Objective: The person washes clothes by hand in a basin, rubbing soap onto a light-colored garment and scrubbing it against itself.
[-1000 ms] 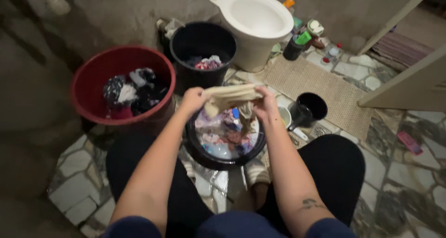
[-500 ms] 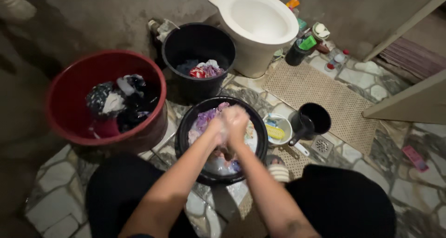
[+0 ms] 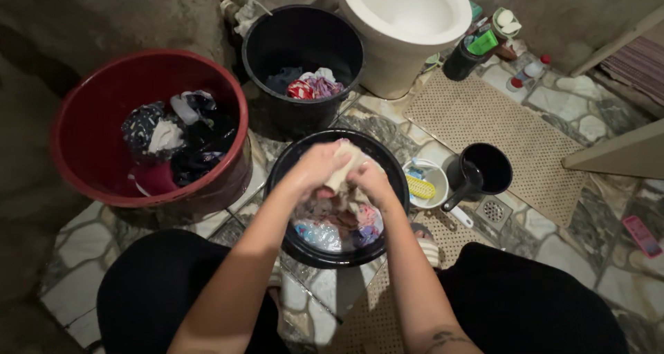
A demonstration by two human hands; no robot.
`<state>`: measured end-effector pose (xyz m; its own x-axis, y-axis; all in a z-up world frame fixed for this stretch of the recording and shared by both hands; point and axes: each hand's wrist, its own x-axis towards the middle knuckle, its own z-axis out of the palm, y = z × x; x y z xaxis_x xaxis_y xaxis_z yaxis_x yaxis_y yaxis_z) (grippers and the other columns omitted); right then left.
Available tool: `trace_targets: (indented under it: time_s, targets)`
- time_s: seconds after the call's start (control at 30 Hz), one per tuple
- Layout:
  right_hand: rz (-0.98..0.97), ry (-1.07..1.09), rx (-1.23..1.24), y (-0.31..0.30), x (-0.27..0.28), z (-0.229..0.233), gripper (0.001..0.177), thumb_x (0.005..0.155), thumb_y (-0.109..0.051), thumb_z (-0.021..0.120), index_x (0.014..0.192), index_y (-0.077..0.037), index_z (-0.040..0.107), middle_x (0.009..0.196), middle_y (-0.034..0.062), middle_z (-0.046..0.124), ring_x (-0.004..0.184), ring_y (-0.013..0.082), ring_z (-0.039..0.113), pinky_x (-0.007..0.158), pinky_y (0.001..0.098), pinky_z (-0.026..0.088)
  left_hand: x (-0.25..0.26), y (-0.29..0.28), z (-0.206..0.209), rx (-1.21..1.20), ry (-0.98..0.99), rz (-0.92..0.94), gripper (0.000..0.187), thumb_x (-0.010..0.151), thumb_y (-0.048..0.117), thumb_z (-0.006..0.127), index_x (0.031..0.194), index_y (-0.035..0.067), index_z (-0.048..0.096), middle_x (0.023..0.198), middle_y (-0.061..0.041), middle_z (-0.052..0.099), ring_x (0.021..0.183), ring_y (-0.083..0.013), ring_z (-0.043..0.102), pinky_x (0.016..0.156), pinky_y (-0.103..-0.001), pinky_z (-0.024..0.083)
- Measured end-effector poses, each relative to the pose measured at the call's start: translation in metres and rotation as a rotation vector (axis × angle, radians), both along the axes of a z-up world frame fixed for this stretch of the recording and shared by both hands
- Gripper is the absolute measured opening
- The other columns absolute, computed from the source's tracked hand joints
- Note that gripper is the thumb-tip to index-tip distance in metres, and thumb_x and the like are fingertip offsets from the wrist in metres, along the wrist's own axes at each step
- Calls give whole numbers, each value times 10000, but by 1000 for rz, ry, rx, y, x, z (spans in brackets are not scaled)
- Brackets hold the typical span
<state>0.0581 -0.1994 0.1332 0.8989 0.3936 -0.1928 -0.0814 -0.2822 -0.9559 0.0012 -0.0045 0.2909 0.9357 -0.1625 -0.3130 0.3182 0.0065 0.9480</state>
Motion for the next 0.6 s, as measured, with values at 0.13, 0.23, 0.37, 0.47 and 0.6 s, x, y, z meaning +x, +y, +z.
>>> trace_targets:
  time_s: [0.13, 0.23, 0.37, 0.47, 0.6]
  targets:
    - [116, -34, 163, 7, -25, 4, 348, 779, -185, 801, 1056, 14, 731, 929, 60, 735, 821, 159, 644, 745, 329, 514, 2, 34, 15, -200, -69, 175, 248, 973, 215, 652, 1132, 29, 691, 850, -70, 722, 645, -175, 642, 470, -316, 470]
    - [-84, -11, 434, 11, -37, 56, 235, 836, -147, 733, 1027, -12, 728, 980, 73, 742, 890, 170, 668, 813, 331, 535, 12, 58, -12, -730, 196, 392, 302, 968, 311, 620, 1092, 36, 635, 937, -123, 717, 798, -256, 700, 638, -391, 586]
    - [-199, -439, 562, 43, -51, 124, 123, 911, -96, 643, 989, -46, 724, 1048, 90, 753, 982, 185, 701, 903, 334, 564, 30, 40, -129, -926, 491, 416, 352, 956, 383, 598, 1059, 50, 647, 972, -129, 724, 860, -277, 717, 731, -431, 616]
    - [-281, -616, 256, 98, -73, 117, 104, 859, -107, 689, 866, -5, 709, 846, 59, 680, 829, 125, 618, 771, 286, 525, 43, 13, -234, -797, 507, 461, 314, 964, 375, 618, 1050, 78, 670, 947, -96, 714, 822, -248, 688, 710, -421, 565]
    - [-593, -337, 275, 97, -52, 80, 137, 811, -124, 695, 752, -2, 677, 686, 38, 661, 642, 123, 576, 610, 285, 488, 50, -24, -288, -657, 419, 425, 309, 939, 372, 627, 977, 72, 688, 854, -97, 686, 708, -232, 649, 589, -408, 547]
